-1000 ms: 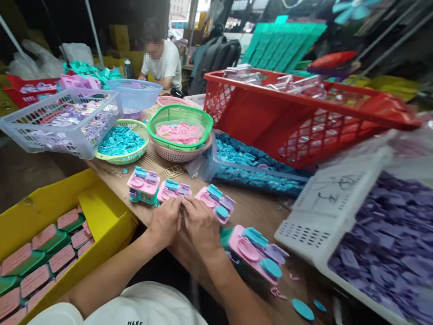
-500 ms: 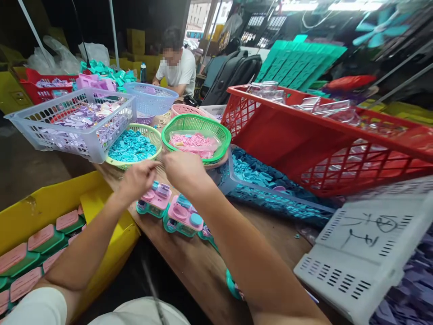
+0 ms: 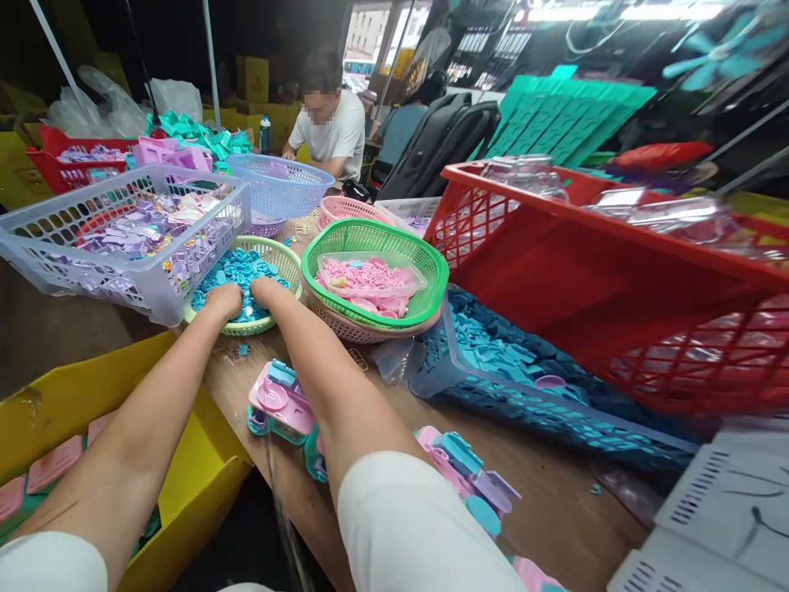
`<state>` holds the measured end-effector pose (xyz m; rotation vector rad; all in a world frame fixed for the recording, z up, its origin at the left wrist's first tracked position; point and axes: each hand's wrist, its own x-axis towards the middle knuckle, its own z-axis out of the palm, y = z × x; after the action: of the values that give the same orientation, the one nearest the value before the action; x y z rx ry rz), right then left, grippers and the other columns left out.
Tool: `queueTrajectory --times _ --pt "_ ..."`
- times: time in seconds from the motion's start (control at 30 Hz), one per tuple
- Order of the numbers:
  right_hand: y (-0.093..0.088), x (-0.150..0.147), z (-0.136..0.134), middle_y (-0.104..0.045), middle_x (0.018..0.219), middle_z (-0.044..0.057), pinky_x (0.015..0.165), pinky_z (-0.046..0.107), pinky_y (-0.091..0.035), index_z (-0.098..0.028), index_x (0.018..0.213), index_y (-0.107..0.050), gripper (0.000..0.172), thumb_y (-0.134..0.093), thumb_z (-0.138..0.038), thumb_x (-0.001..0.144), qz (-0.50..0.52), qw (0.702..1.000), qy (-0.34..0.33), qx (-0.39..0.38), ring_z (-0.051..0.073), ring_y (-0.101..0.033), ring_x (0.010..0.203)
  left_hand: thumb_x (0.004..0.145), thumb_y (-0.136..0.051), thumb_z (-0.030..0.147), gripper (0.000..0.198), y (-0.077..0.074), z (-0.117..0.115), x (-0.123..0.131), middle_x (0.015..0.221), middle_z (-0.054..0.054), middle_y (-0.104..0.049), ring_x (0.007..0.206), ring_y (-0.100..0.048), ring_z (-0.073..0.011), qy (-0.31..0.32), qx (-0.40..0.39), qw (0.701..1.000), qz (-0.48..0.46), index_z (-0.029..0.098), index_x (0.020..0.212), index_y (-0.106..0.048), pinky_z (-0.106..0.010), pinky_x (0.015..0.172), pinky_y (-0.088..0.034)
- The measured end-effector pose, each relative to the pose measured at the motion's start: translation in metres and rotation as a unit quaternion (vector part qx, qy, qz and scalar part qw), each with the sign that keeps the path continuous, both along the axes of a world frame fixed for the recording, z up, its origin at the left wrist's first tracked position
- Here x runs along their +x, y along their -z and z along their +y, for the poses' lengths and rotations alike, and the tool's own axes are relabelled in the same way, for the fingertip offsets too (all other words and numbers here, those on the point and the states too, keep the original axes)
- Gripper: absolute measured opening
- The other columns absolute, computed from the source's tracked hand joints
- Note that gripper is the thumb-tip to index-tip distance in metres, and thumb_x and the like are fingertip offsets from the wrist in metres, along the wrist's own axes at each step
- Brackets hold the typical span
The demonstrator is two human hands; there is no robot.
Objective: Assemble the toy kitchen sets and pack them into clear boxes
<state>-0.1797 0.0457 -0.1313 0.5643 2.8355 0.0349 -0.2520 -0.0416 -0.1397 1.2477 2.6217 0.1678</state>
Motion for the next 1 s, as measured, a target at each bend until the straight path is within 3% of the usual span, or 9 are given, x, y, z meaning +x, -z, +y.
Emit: queueTrajectory --times 0.2,0.33,0.43,0.57,0.73,0.87,1.0 --pt "0.013 -0.006 0.011 -0.067 0.123 0.01 0.096 0.043 -0.055 -0.016 0.12 -0.065 0.029 -0.062 -0.034 0.098 -0.03 0.999 0.016 -0.011 0.021 -0.066 0.11 0.082 -0.055 0.008 0.046 0.002 0.001 0.001 0.136 -0.02 -0.064 0.124 -0.062 -0.0357 0.009 -0.028 1.0 0.005 0.017 0.123 -0.073 -0.044 0.101 -0.051" --pt "0.013 0.0 0.01 -0.07 0.122 0.019 0.093 0.036 -0.054 -0.013 0.124 -0.068 0.03 -0.054 -0.018 0.097 0.004 0.998 0.057 -0.002 0.027 -0.067 0.114 0.081 -0.055 0.007 0.045 0.0 0.0 0.003 0.138 -0.019 -0.063 0.124 -0.062 -0.0354 0.003 -0.036 0.999 0.01 0.017 0.121 -0.074 -0.043 0.101 -0.052" --pt "0.009 0.0 0.005 -0.07 0.126 0.017 0.093 0.031 -0.052 -0.015 0.13 -0.066 0.036 -0.052 -0.02 0.097 0.035 0.998 0.044 -0.013 0.026 -0.067 0.117 0.084 -0.054 0.009 0.045 0.0 0.001 0.002 0.137 -0.02 -0.063 0.124 -0.062 -0.0355 0.0 -0.032 0.999 0.012 0.017 0.124 -0.072 -0.044 0.101 -0.052" --pt "0.004 0.0 0.0 -0.076 0.116 0.01 0.09 0.025 -0.051 -0.015 0.116 -0.074 0.027 -0.061 -0.025 0.095 0.041 0.998 0.005 -0.051 0.021 -0.07 0.107 0.084 -0.057 0.016 0.045 0.002 0.001 0.001 0.136 -0.019 -0.064 0.126 -0.061 -0.0358 -0.005 -0.026 1.0 0.013 0.018 0.128 -0.07 -0.044 0.102 -0.052" --pt "0.0 0.004 0.0 -0.076 0.109 0.014 0.087 0.028 -0.051 -0.01 0.107 -0.076 0.023 -0.067 -0.022 0.091 0.083 0.994 0.031 -0.067 0.023 -0.07 0.101 0.084 -0.054 0.019 0.05 0.001 0.0 0.002 0.138 -0.017 -0.061 0.127 -0.059 -0.0349 -0.003 -0.026 0.999 0.02 0.02 0.133 -0.067 -0.044 0.105 -0.049" --pt "-0.023 0.014 0.001 -0.075 0.107 0.014 0.091 0.027 -0.046 -0.005 0.105 -0.072 0.022 -0.065 -0.022 0.092 0.154 0.983 0.056 -0.081 0.019 -0.066 0.103 0.084 -0.05 0.019 0.049 0.0 -0.001 0.003 0.141 -0.018 -0.056 0.122 -0.06 -0.0365 0.007 0.057 0.998 0.035 0.02 0.129 -0.068 -0.049 0.105 -0.047" --pt "-0.068 0.05 -0.016 -0.073 0.103 0.007 0.085 0.021 -0.044 -0.006 0.11 -0.067 0.024 -0.062 -0.026 0.095 0.248 0.962 0.06 -0.099 0.011 -0.062 0.094 0.086 -0.051 0.021 0.042 -0.01 -0.004 0.002 0.135 -0.015 -0.057 0.119 -0.061 -0.0337 0.052 0.2 0.978 0.031 0.019 0.123 -0.07 -0.046 0.108 -0.044"
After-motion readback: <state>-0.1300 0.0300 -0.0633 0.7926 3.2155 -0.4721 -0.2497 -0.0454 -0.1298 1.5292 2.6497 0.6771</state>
